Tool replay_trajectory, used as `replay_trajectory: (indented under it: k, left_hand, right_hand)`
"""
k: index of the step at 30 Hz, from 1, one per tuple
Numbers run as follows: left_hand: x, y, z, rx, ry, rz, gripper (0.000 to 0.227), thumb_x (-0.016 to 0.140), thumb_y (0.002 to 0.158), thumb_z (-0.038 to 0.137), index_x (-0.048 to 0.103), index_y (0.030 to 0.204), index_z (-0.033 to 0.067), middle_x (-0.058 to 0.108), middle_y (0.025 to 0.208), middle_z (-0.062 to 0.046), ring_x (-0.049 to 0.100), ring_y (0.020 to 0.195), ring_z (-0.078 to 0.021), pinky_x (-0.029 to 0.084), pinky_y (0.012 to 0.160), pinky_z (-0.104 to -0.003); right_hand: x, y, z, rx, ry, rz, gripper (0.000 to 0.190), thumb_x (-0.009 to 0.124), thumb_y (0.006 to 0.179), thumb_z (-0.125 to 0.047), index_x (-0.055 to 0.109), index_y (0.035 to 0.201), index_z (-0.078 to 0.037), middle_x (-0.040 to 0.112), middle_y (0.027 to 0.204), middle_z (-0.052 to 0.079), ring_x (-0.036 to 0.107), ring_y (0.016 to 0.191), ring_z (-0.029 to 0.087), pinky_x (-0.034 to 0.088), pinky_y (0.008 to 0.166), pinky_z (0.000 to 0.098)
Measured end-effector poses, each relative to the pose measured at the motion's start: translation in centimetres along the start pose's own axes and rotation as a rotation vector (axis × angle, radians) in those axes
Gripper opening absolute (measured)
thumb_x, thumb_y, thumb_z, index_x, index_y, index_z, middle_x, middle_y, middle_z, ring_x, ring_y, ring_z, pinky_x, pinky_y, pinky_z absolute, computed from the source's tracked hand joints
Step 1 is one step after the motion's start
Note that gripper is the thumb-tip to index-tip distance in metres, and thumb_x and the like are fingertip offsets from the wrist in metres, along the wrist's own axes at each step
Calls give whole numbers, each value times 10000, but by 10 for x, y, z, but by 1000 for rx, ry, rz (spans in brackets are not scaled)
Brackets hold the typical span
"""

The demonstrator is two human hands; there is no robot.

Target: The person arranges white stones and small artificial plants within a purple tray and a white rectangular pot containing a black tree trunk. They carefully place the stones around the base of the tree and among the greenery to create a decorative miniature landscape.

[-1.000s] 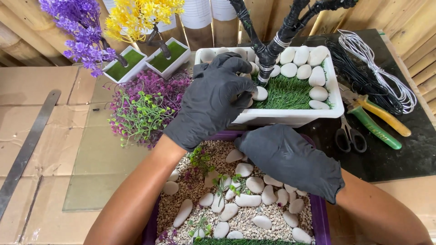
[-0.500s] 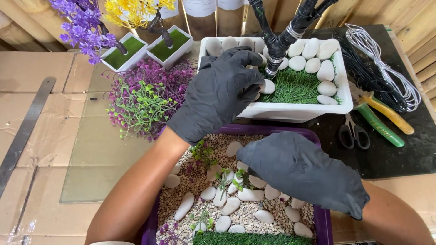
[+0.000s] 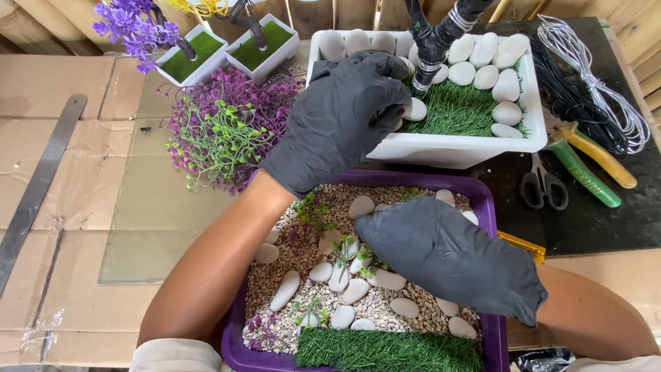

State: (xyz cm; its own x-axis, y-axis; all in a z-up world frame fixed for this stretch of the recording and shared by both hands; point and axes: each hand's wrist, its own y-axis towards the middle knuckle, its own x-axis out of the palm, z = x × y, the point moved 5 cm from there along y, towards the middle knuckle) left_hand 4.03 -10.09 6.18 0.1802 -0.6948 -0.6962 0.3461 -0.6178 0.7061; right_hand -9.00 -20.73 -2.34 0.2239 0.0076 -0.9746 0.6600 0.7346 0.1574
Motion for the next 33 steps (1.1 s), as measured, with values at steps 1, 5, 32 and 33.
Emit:
replay_trajectory:
  k: [1, 5, 32, 33]
  left_hand:
    - [-1, 1, 1, 5, -4, 3, 147, 657, 914, 98, 786, 962, 147, 706, 1165, -51, 669, 1102, -309, 507, 859, -466]
    - [-4, 2, 3, 30, -28, 6, 141, 652, 917, 63, 770, 968, 121, 693, 1152, -72, 668, 1082, -329, 515, 911, -462]
    - [4, -2, -1, 22, 89, 26, 135, 614, 938, 162, 720, 855, 160, 680, 905, -44, 679, 826, -324, 477, 645, -472]
    - [5, -4, -1, 23, 90, 28, 135, 614, 938, 162, 720, 855, 160, 680, 905, -44, 679, 826, -324, 477, 645, -472]
  right_hand:
    - [-6, -9, 7, 49, 473, 5, 256, 501, 1004, -189, 527, 1258, -166, 566, 1046, 31, 591, 936, 213, 458, 814, 404]
    - [-75, 25, 18, 467, 408, -835, 231, 309, 1043, -375, 473, 939, -251, 487, 778, -23, 505, 707, 132, 417, 706, 379]
    - [-28, 56, -68, -397, 192, -90, 73, 716, 842, -170, 683, 804, -223, 662, 858, 13, 595, 855, 305, 457, 600, 470]
    - [-29, 59, -70, -398, 189, -90, 73, 716, 842, -170, 683, 804, -223, 662, 858, 13, 595, 855, 305, 457, 600, 470]
